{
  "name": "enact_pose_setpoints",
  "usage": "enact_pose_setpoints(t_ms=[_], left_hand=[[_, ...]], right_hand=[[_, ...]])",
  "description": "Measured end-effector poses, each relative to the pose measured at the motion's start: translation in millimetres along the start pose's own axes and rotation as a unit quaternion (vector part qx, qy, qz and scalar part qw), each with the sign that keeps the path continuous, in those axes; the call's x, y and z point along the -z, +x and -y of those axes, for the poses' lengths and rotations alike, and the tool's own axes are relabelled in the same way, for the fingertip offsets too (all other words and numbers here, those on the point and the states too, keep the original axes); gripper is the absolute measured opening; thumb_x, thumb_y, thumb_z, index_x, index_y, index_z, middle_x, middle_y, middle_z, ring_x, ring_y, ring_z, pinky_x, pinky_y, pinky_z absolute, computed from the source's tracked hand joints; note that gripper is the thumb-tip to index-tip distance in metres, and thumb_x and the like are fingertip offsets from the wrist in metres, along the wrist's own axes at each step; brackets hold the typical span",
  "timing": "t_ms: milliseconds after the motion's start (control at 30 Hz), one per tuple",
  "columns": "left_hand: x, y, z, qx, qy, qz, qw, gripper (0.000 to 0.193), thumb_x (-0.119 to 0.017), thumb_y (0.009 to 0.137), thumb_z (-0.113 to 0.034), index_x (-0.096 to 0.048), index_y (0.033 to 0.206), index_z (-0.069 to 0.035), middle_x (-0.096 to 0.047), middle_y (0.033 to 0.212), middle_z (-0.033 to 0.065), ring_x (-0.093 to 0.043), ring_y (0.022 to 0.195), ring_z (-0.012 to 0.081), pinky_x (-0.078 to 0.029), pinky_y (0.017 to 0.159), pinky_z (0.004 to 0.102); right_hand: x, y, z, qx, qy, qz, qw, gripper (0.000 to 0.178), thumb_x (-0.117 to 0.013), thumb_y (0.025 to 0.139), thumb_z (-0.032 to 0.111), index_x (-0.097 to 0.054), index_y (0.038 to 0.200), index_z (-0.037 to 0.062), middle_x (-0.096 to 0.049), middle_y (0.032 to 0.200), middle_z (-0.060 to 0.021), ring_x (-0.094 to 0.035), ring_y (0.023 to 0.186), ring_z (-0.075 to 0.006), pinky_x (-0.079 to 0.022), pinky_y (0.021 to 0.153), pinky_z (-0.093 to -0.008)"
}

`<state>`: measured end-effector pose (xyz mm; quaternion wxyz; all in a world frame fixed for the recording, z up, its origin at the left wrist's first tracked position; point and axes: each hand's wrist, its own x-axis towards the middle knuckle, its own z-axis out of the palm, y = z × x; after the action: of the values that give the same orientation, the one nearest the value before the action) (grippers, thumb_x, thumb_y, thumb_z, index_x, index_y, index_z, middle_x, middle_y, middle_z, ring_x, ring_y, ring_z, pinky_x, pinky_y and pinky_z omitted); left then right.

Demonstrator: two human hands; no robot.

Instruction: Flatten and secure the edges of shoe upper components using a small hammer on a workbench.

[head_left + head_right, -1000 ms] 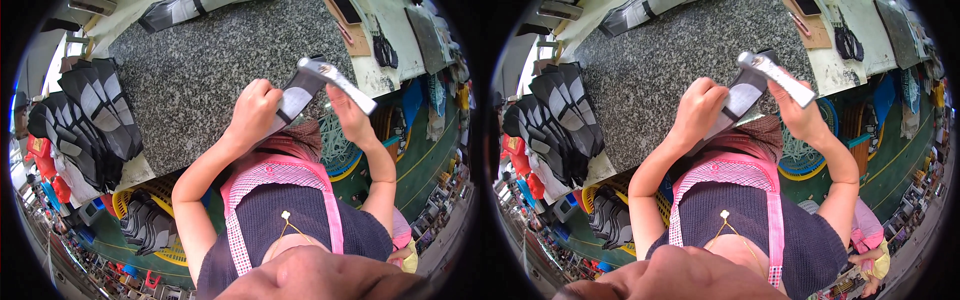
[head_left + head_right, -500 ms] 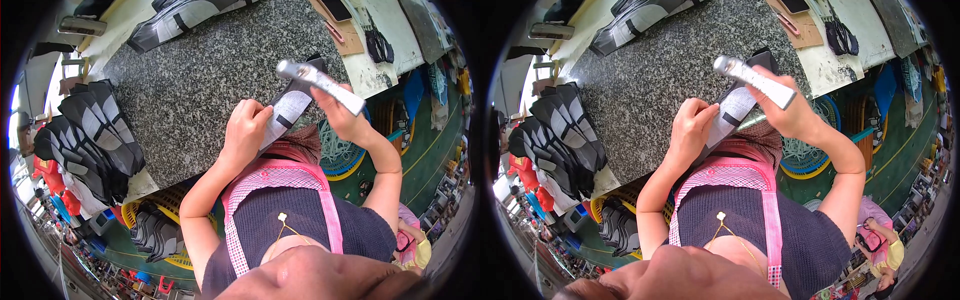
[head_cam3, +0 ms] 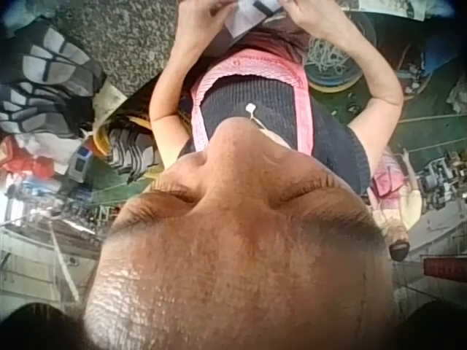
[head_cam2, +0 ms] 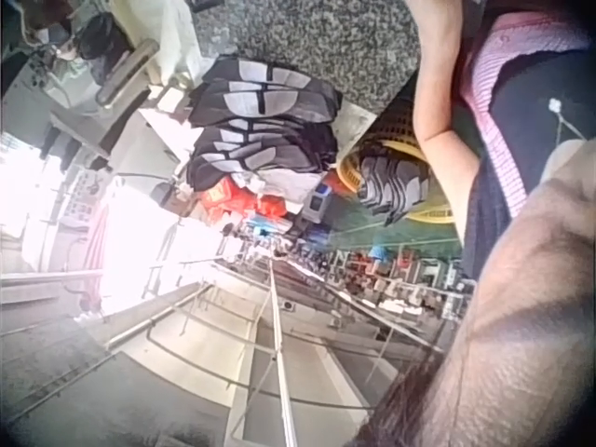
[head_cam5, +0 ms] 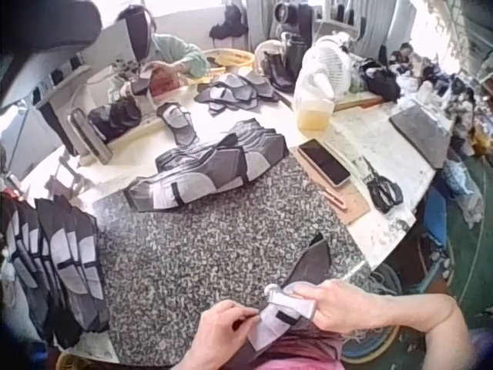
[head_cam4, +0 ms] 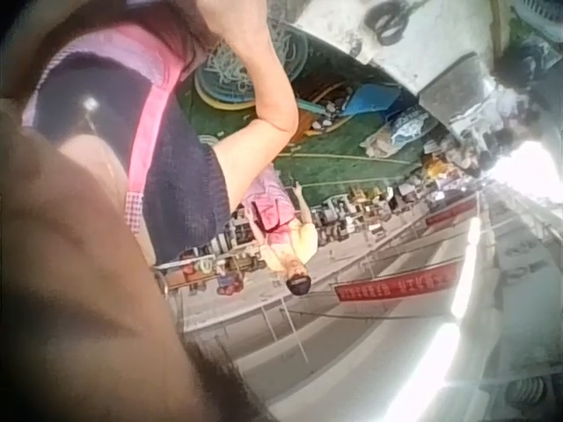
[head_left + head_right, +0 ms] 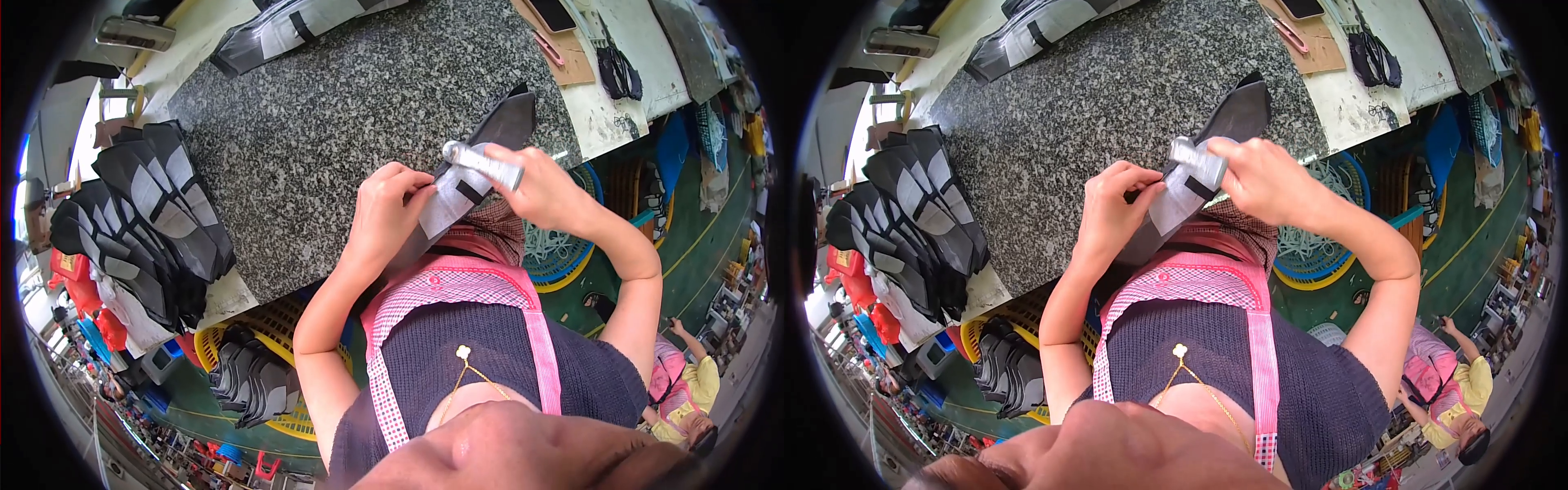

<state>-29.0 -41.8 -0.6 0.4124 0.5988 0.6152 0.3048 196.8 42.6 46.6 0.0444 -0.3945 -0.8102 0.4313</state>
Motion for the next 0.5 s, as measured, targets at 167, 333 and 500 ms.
enact_pose_setpoints(t_ms=[167, 333, 500], left_hand=[[-12.0, -15.2, 1.3, -0.173, 0.168, -0.099, 0.965, 0.013, -0.073, 0.077, -0.001, -0.070, 0.090, -0.001, -0.063, 0.085, 0.0098, -0.063, 0.081, 0.0287, -0.052, 0.072, 0.0393], [3.0, -21.3, 5.9, -0.171, 0.197, -0.064, 0.963, 0.019, -0.071, 0.075, -0.002, -0.070, 0.094, -0.004, -0.063, 0.088, 0.0084, -0.062, 0.084, 0.0267, -0.048, 0.074, 0.0388], [-4.3, -35.1, 4.7, -0.205, 0.253, -0.080, 0.942, 0.022, -0.066, 0.074, -0.005, -0.069, 0.097, -0.004, -0.062, 0.091, 0.0059, -0.059, 0.086, 0.0252, -0.046, 0.074, 0.0377]], right_hand=[[3.7, -0.3, 13.2, 0.122, 0.021, -0.113, 0.986, 0.017, -0.055, 0.092, 0.015, -0.057, 0.100, -0.0006, -0.065, 0.076, -0.0238, -0.064, 0.074, -0.0457, -0.051, 0.063, -0.0506], [-11.7, -5.1, 18.3, 0.003, -0.058, 0.061, 0.996, 0.021, -0.052, 0.088, 0.009, -0.058, 0.106, -0.0016, -0.065, 0.076, -0.0252, -0.064, 0.075, -0.0478, -0.052, 0.067, -0.0545], [-9.1, -1.4, 17.5, -0.004, -0.006, 0.028, 1.000, 0.023, -0.053, 0.092, 0.013, -0.060, 0.109, 0.0003, -0.066, 0.083, -0.0236, -0.065, 0.078, -0.0453, -0.052, 0.066, -0.0504]])
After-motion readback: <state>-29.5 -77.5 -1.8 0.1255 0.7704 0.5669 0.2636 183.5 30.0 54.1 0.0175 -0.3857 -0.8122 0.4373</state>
